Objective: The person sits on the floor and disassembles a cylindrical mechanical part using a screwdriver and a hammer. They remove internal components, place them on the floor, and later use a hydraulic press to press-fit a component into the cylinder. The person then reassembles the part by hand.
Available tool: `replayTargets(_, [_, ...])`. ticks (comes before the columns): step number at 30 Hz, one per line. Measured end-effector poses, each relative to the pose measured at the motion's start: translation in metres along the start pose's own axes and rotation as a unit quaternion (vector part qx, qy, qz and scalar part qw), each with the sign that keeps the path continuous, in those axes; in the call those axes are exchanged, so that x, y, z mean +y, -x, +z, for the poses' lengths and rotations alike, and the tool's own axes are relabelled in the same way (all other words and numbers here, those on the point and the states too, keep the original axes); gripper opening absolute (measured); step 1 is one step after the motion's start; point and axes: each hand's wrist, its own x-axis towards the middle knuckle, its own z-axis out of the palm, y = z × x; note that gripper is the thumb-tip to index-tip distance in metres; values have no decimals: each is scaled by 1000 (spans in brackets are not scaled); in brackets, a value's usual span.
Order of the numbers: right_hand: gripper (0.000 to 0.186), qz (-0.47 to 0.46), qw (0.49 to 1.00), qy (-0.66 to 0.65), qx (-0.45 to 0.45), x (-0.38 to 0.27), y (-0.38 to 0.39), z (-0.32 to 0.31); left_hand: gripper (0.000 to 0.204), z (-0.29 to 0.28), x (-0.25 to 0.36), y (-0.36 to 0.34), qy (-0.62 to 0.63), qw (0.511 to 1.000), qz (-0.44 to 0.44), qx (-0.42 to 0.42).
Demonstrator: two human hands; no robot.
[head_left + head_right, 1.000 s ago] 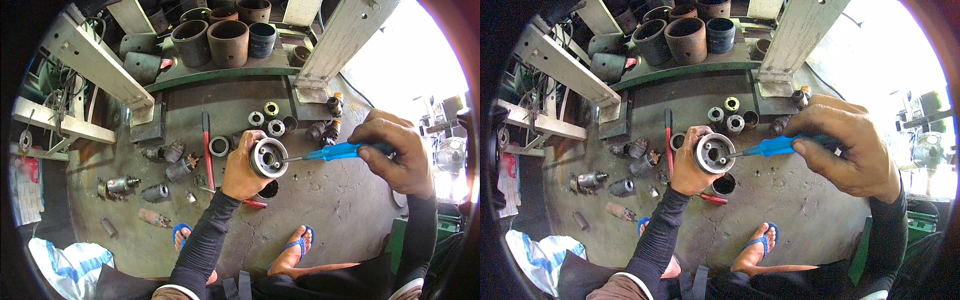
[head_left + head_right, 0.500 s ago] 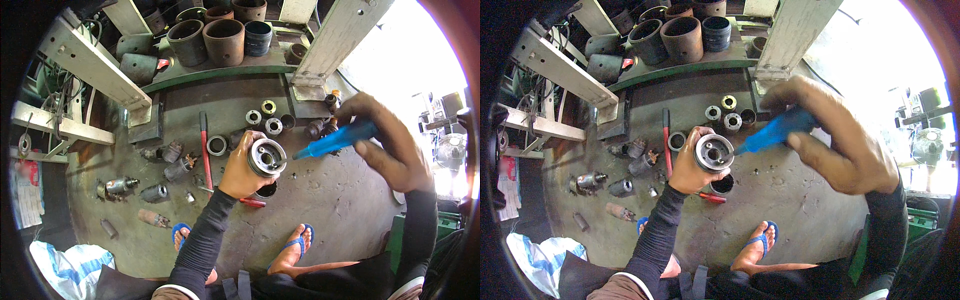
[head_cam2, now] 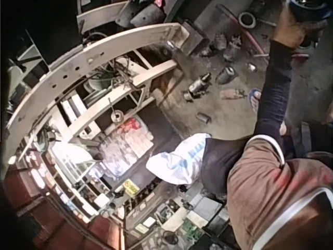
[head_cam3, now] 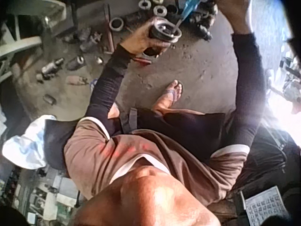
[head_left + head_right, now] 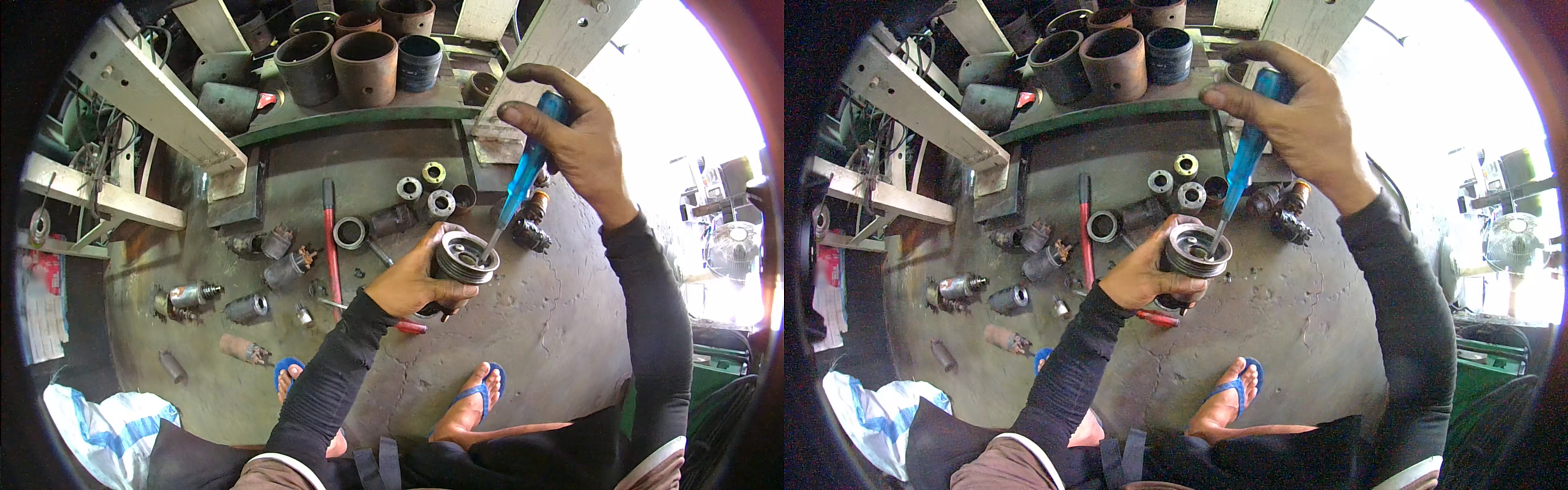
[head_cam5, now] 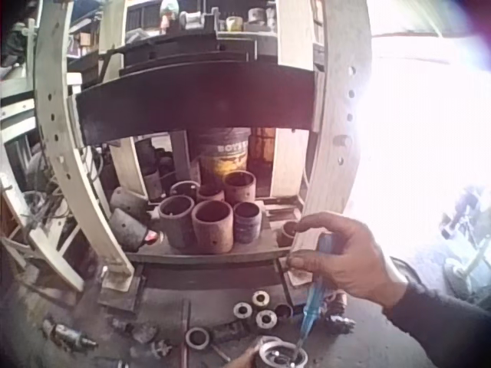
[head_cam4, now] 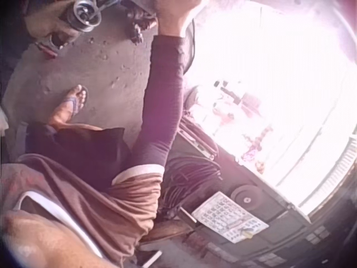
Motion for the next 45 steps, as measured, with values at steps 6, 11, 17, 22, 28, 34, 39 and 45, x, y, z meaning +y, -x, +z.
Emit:
replayTargets(6, [56,-3,960,-244,-137,2,7,-24,67,2,-1,2,-51,997,28,41])
replayTargets(11, [57,-55,994,66,74,-14,17,-1,79,0,-8,-3,-226,965,116,67])
replayTargets(17, [56,-59,986,-138,-75,-4,21,-22,88,8,-8,0,-184,974,89,94])
replayTargets(22, [43,-61,992,109,18,-22,35,-22,88,11,-4,0,-212,968,90,99])
replayTargets(28, [34,-54,991,59,-108,-29,57,-48,87,5,-1,7,-288,941,124,128])
replayTargets(34, [34,-105,979,172,-37,-13,72,-32,83,2,-2,7,-348,917,148,126])
replayTargets(39, [43,-26,988,113,-104,-20,77,-39,83,-2,-4,11,-358,910,149,144])
replayTargets(45, [39,-111,975,145,-126,-7,78,-44,80,-1,-3,9,-383,898,152,154])
